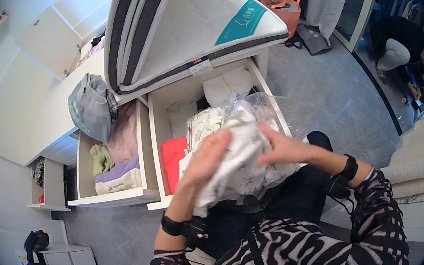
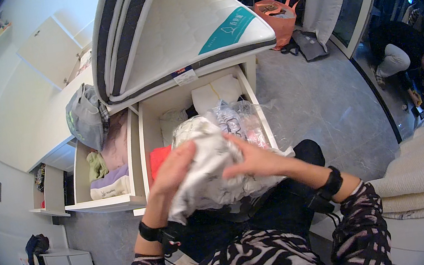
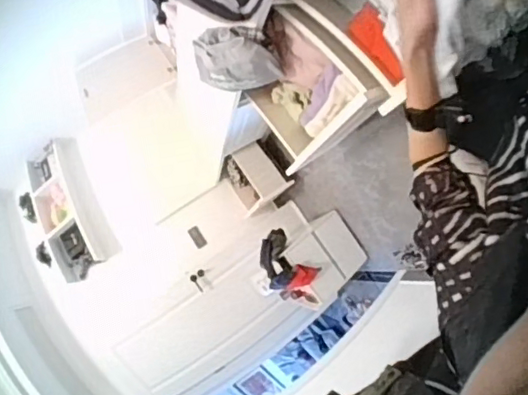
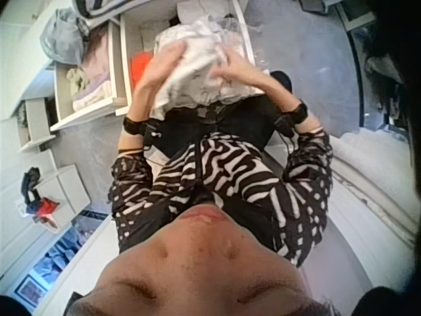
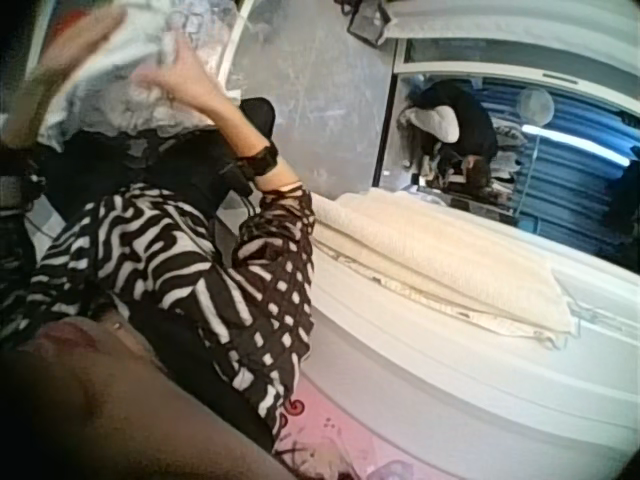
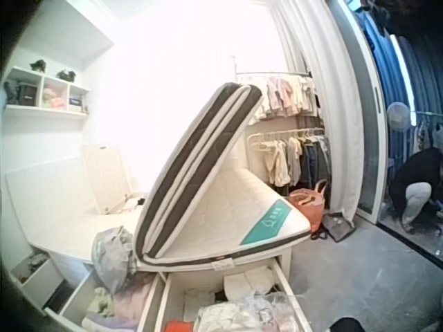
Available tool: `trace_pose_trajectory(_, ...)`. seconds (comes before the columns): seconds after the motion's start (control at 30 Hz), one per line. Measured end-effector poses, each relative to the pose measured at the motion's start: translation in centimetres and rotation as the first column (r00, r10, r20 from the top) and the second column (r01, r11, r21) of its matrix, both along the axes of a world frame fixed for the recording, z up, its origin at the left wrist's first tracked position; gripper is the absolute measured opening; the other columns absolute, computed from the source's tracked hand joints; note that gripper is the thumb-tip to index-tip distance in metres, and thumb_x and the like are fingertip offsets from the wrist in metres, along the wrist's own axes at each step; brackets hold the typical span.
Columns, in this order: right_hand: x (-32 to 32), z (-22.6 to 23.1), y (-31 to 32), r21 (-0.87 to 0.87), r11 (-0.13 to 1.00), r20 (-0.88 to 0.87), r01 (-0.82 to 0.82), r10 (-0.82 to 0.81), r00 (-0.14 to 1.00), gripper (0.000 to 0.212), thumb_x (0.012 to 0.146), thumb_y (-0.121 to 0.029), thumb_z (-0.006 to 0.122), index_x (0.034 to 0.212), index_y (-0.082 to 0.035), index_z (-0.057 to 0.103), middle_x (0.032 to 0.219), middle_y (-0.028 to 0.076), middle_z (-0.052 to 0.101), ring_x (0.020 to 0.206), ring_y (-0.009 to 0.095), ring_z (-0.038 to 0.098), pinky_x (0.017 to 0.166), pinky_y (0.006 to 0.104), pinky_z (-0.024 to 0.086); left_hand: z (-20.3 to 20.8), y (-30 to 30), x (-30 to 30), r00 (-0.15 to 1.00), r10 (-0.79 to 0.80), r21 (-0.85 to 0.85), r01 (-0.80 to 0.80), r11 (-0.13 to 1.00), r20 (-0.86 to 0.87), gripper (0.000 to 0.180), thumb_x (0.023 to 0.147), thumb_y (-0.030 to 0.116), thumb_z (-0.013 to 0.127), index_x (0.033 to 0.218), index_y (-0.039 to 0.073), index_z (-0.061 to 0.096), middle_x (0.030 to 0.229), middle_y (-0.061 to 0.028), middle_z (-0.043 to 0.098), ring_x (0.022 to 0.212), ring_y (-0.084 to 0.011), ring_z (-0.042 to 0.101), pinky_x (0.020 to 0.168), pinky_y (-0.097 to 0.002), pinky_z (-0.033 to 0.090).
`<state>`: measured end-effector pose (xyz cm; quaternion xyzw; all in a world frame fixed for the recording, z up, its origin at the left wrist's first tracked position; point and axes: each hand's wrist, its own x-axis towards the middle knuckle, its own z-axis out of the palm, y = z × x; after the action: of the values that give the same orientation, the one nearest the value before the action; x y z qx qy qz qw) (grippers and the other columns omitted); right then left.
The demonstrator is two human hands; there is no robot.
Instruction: The person sits on the floor and opens a drawer, then picks up and folds several baby garments including a grey hoodie, a red dinosaur sweater, and patterned onesies. The person places the folded items back into the drawer.
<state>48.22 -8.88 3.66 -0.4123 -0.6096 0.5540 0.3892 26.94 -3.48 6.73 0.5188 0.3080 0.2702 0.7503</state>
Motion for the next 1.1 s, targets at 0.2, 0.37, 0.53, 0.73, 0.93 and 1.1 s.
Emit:
trace_pose_trajectory(0.2, 1.4, -1.4, 0.1, -0.042, 0.99, 0.214, 0.136, -0.124, 0.969, 0.025, 0.079, -0.008, 0.059, 0.102, -0.002, 0.065, 0.096, 0.01, 0.066, 0.092, 0.02, 0.059, 0.086, 0.0325, 0.045, -2.5, -0.3, -0.7, 0.989, 0.108, 0.377, -0.063, 0.924, -0.098, 0.034, 0.089, 0.017, 0.057, 0.119, 0.002, 0.054, 0.101, -0.0048, 0.06, 0.082, -0.0101, 0.057, 0.071, -0.0254, 0.047)
trace_pose_trajectory(0.37, 13.3, 2.9, 0.6, -0.256, 0.831, -0.399, 0.494, -0.556, 0.729, 0.032, 0.087, -0.006, 0.047, 0.116, 0.005, 0.05, 0.112, 0.014, 0.058, 0.098, 0.023, 0.06, 0.085, 0.0358, 0.051, -5.0, -0.5, -3.4, 0.832, 0.363, 0.619, -0.031, 0.785, -0.419, 0.032, 0.081, 0.015, 0.064, 0.11, 0.001, 0.059, 0.1, -0.0132, 0.061, 0.08, -0.0197, 0.061, 0.069, -0.0291, 0.05)
trace_pose_trajectory(0.53, 18.2, 9.5, 0.2, -0.182, 0.487, -0.643, 0.854, -0.716, 0.271, 0.029, 0.095, -0.015, 0.042, 0.119, 0.0, 0.048, 0.118, 0.012, 0.055, 0.106, 0.024, 0.056, 0.093, 0.0371, 0.045, -5.5, -0.1, -2.4, 0.873, 0.309, 0.589, -0.031, 0.807, -0.378, 0.033, 0.078, 0.016, 0.067, 0.106, 0.0, 0.06, 0.097, -0.0143, 0.061, 0.084, -0.021, 0.06, 0.072, -0.0304, 0.05)
trace_pose_trajectory(0.73, 15.6, 10.8, 0.2, -0.214, 0.486, -0.656, 0.847, -0.714, 0.244, 0.035, 0.094, -0.018, 0.047, 0.125, -0.001, 0.044, 0.126, 0.012, 0.05, 0.116, 0.024, 0.048, 0.101, 0.0392, 0.037, -4.9, 0.4, -1.6, 0.882, 0.272, 0.601, 0.016, 0.799, -0.385, 0.031, 0.078, 0.014, 0.067, 0.106, 0.002, 0.061, 0.098, -0.0099, 0.063, 0.084, -0.0171, 0.06, 0.073, -0.0281, 0.049)
trace_pose_trajectory(0.93, 14.8, 11.3, 0.0, -0.259, 0.495, -0.664, 0.829, -0.715, 0.219, 0.035, 0.094, -0.019, 0.047, 0.125, -0.002, 0.045, 0.128, 0.011, 0.049, 0.118, 0.024, 0.047, 0.103, 0.0408, 0.035, -5.7, 0.8, -5.4, 0.82, 0.398, 0.586, -0.097, 0.805, -0.412, 0.032, 0.077, 0.015, 0.069, 0.105, 0.002, 0.062, 0.093, -0.0114, 0.064, 0.083, -0.0179, 0.061, 0.07, -0.029, 0.05)
trace_pose_trajectory(1.1, 14.5, 11.6, -0.2, -0.224, 0.505, -0.652, 0.833, -0.713, 0.257, 0.036, 0.095, -0.019, 0.046, 0.127, -0.003, 0.043, 0.128, 0.011, 0.048, 0.118, 0.023, 0.047, 0.102, 0.0396, 0.036, -5.7, 0.4, -7.7, 0.818, 0.366, 0.59, -0.042, 0.807, -0.443, 0.036, 0.072, 0.015, 0.073, 0.103, 0.002, 0.062, 0.095, -0.0099, 0.063, 0.083, -0.0184, 0.061, 0.073, -0.0293, 0.049)
